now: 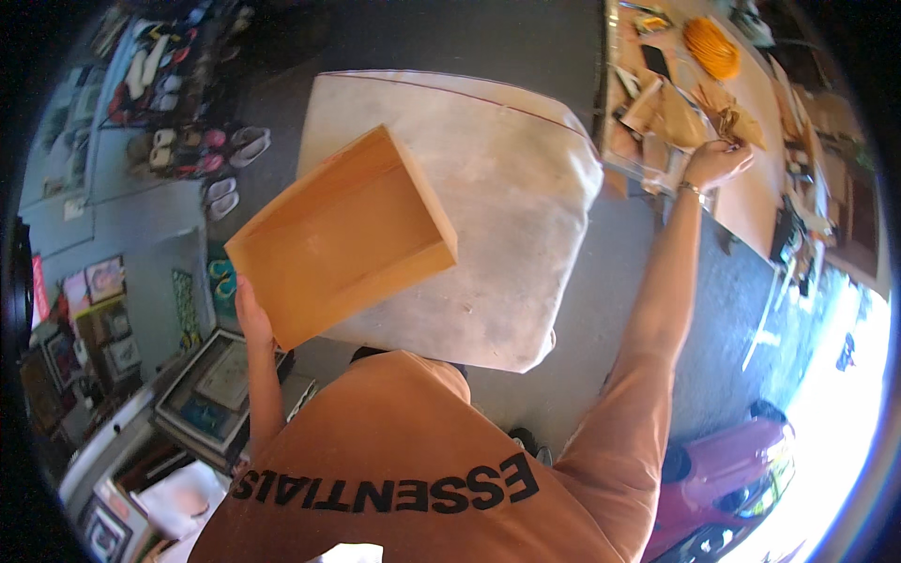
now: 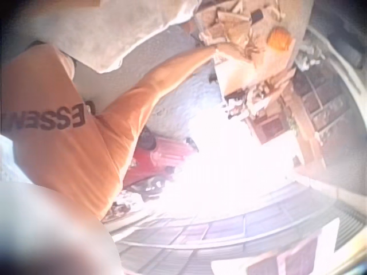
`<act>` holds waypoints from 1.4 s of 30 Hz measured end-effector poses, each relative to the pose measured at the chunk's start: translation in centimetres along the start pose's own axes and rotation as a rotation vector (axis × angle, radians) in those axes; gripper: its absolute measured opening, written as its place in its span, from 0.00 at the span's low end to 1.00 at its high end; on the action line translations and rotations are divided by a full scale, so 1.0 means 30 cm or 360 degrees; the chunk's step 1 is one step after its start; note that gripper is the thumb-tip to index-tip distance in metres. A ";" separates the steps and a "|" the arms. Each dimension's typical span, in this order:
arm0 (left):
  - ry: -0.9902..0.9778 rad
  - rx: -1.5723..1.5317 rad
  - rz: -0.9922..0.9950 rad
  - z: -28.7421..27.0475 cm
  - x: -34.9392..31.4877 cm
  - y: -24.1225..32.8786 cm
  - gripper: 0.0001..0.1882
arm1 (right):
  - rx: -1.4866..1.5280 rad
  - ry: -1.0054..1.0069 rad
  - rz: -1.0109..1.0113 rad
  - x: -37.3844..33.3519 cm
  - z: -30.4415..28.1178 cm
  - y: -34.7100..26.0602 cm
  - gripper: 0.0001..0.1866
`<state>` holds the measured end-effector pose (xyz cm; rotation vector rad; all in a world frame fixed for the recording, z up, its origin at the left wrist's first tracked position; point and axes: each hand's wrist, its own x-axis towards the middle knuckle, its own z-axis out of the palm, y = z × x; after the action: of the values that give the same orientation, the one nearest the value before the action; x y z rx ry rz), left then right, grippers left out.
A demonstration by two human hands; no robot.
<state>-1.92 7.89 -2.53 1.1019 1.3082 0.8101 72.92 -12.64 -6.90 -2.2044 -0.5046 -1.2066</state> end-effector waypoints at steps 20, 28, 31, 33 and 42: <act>0.0227 -0.0727 0.0033 0.055 -0.221 -0.067 0.42 | 0.1747 -0.2603 0.0187 -0.494 -0.347 -0.763 0.38; 0.0790 0.0007 0.0411 0.179 -0.280 -0.471 0.34 | 0.1894 -0.2687 0.0386 -0.682 -0.359 -1.083 0.31; 0.0829 -0.0358 0.0461 0.216 -0.214 -0.479 0.31 | 0.1865 -0.2527 0.0576 -0.732 -0.443 -1.049 0.29; 0.0801 -0.0627 0.0443 0.209 -0.174 -0.433 0.31 | 0.1836 -0.2378 0.0707 -0.762 -0.524 -1.012 0.27; -0.0027 -0.0874 0.0171 0.229 0.257 -0.041 0.36 | 0.1392 -0.1543 0.1308 -0.990 -1.203 -0.936 0.20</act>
<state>5.70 13.61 -6.73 0.7382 0.9327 1.1527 18.50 -15.84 -8.23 -1.7191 -0.3053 0.5024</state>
